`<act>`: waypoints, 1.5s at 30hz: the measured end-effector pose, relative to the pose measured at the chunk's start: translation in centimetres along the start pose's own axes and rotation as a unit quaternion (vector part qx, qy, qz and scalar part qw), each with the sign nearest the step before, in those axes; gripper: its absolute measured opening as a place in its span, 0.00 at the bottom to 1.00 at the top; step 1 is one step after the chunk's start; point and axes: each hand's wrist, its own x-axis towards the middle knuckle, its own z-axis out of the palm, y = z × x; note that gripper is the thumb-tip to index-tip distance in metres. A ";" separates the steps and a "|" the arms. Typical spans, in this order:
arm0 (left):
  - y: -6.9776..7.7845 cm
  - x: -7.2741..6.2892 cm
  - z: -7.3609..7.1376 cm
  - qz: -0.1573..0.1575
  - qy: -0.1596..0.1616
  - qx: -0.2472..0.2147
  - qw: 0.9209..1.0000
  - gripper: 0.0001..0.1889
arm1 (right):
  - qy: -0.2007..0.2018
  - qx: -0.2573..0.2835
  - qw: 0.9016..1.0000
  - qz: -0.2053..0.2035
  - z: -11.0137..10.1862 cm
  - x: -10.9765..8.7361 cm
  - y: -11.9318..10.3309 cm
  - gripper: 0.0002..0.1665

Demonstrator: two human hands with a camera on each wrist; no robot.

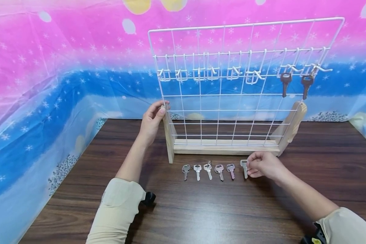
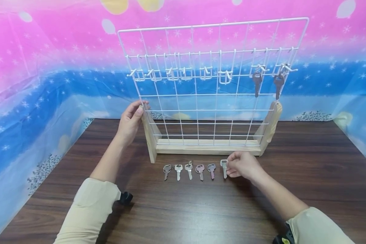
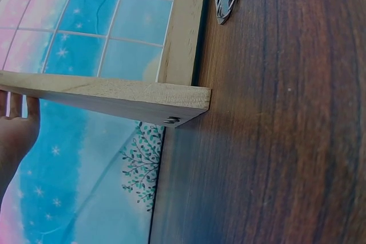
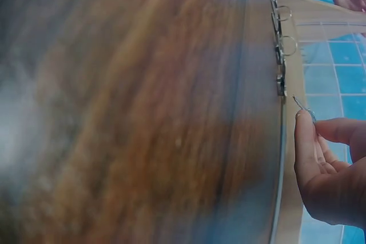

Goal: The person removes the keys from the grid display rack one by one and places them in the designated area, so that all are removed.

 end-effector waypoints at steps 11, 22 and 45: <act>0.1 -0.1 -0.1 0.002 -0.002 -0.010 1.000 0.18 | -0.003 0.011 0.999 0.034 0.4 0.9 1.1 0.06; -0.1 0.1 -0.1 0.014 -0.004 -0.009 1.000 0.24 | 0.018 -0.044 0.998 0.052 0.6 1.3 0.8 0.06; -0.1 -0.1 0.0 0.008 -0.007 0.000 1.000 0.24 | 0.027 -0.039 0.995 0.083 0.8 1.6 1.0 0.04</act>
